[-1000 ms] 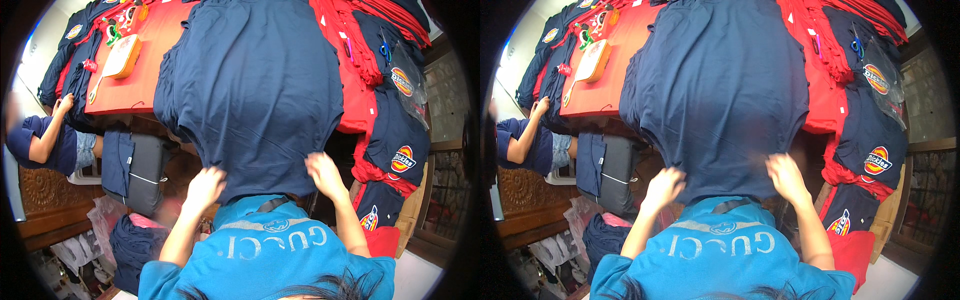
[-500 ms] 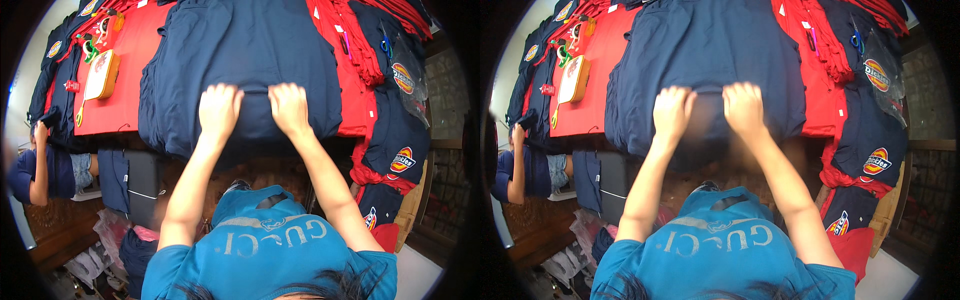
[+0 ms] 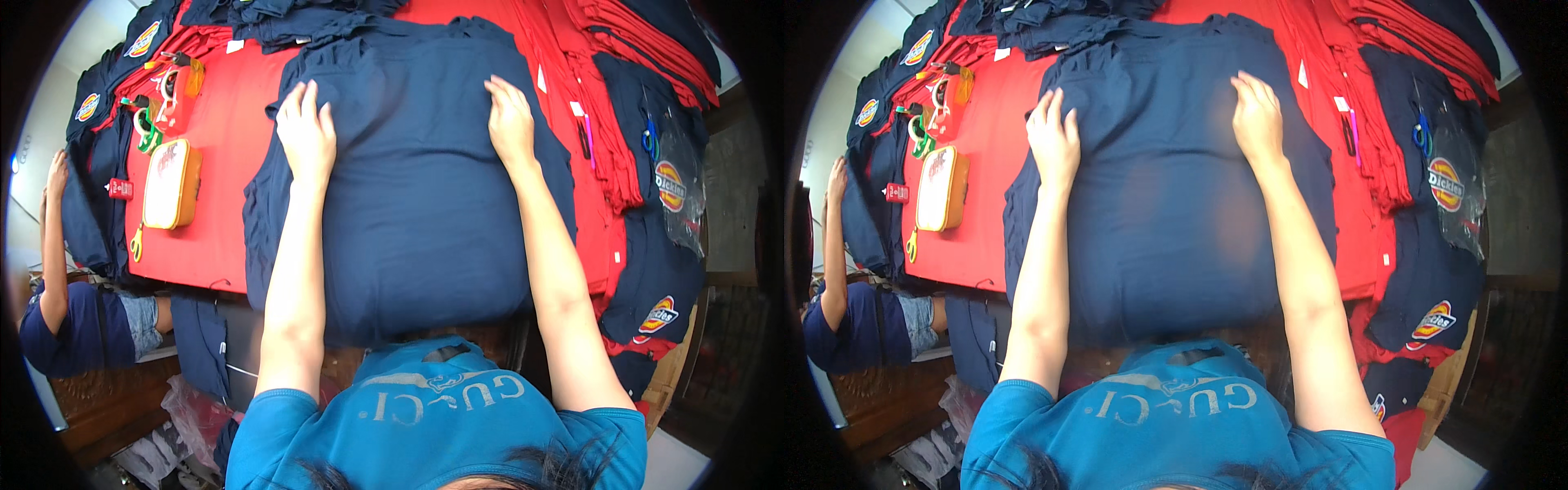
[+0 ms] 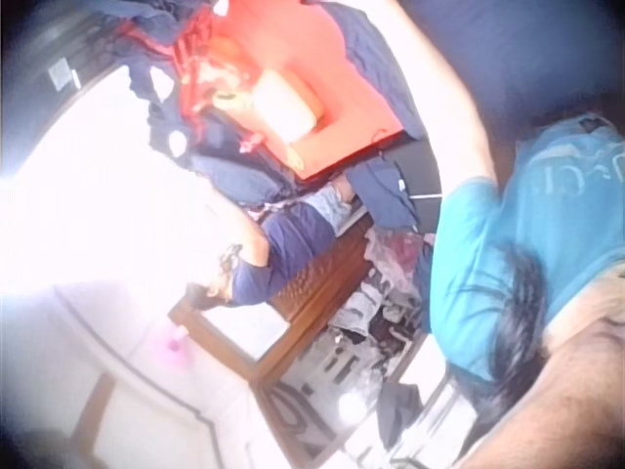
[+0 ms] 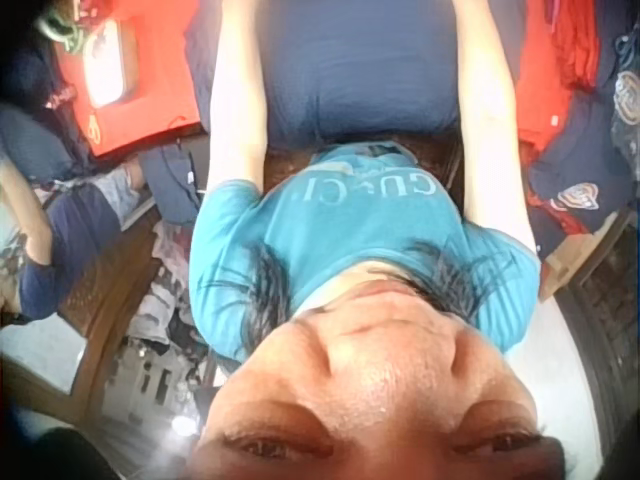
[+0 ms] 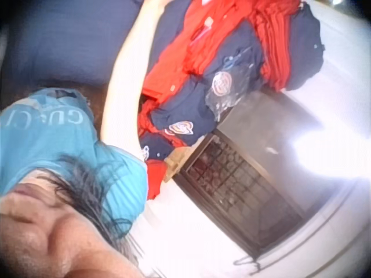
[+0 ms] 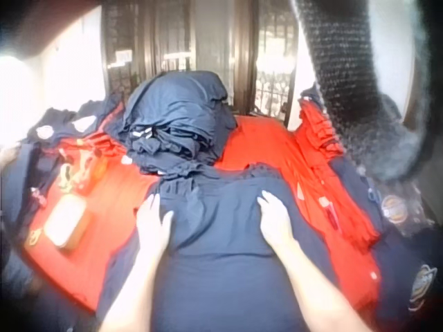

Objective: The person uses scissors to trim loose threads and tags from a dark blue Dickies t-shirt. After cutting, the person folds the t-shirt neatly on the red table. Another person is visible in the background working on similar garments.

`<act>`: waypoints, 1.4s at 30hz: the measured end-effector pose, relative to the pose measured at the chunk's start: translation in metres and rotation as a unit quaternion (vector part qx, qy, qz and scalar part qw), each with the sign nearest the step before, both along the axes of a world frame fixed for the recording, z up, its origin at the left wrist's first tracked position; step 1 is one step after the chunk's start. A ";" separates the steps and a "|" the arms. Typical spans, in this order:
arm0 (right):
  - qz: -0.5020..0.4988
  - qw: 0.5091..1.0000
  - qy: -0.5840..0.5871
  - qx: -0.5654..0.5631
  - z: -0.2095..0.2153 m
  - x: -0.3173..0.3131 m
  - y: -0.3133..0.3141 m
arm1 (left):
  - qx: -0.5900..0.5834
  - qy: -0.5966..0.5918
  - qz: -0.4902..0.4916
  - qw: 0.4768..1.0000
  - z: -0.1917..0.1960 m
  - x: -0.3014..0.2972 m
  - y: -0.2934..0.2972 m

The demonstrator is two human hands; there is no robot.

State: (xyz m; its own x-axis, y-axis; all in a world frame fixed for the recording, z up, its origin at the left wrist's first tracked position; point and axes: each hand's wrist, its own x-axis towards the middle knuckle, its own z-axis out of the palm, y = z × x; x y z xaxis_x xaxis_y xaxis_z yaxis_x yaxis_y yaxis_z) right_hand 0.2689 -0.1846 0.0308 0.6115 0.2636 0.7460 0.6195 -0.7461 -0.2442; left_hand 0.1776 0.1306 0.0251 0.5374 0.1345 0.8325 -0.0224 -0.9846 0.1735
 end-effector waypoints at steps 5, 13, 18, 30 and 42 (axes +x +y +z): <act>0.010 0.961 0.145 -0.237 -0.013 0.053 0.076 | -0.029 0.198 0.027 0.979 -0.017 0.074 0.009; -0.123 0.948 0.189 -0.223 -0.022 0.063 0.079 | -0.202 0.177 0.050 0.962 -0.030 0.091 0.062; -0.161 0.931 0.210 -0.253 0.002 0.053 0.097 | 0.026 0.060 0.040 0.997 0.012 0.087 0.014; -0.164 0.917 0.317 -0.176 -0.012 0.086 0.020 | -0.018 0.374 0.054 0.926 -0.007 0.080 0.011; -0.015 0.941 0.220 -0.255 -0.019 -0.204 -0.085 | 0.007 0.360 -0.122 0.925 -0.015 -0.210 -0.094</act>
State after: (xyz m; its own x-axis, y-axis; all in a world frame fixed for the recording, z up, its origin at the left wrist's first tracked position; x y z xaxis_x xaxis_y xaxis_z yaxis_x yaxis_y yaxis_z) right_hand 0.0654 -0.2699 0.0123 0.8448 0.4967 0.1990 0.5188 -0.8514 -0.0773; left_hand -0.0327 0.0362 0.0101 0.9663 -0.0719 0.2472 -0.1275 -0.9678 0.2170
